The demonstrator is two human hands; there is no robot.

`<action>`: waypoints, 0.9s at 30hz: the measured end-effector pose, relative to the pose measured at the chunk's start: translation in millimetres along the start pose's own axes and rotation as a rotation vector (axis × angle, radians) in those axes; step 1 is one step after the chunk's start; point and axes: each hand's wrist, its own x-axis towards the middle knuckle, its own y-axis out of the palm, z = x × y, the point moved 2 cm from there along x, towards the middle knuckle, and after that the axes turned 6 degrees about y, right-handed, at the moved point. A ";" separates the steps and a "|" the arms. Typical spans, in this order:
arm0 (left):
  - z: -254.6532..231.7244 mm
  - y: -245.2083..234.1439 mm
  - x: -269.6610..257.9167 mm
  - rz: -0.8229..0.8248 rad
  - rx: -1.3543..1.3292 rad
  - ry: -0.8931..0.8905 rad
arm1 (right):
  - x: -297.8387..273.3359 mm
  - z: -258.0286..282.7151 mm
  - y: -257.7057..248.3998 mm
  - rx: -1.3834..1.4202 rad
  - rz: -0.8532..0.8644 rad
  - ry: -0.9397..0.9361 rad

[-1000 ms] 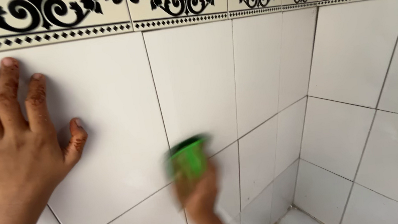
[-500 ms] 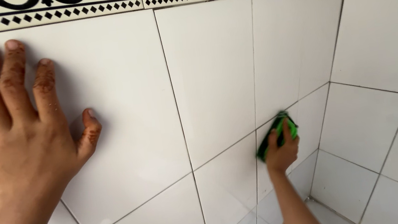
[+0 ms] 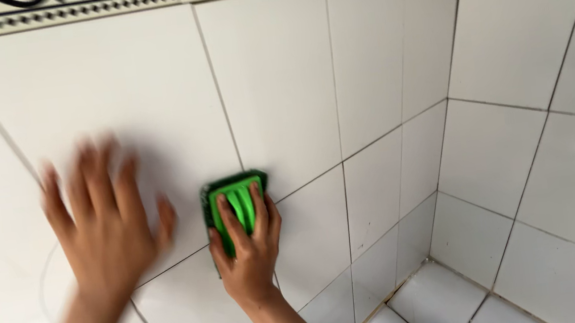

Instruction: The person is scrubbing wall tiles with a green sponge, moving the sponge in circular and horizontal motions across the tiled surface.

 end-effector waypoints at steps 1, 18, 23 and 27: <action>-14.8 4.8 -26.4 0.028 -0.047 -0.031 | 4.3 0.6 0.9 -0.004 0.029 -0.047; -68.0 68.9 -186.0 0.093 0.007 0.013 | -130.8 -252.4 -19.5 -0.138 -0.290 1.065; -75.8 50.5 -177.2 0.090 -0.065 -0.051 | -98.1 -127.3 18.6 -0.185 -0.249 0.338; -91.4 32.2 -193.7 0.153 -0.480 -0.394 | -87.1 -86.9 13.3 -0.177 -0.208 0.259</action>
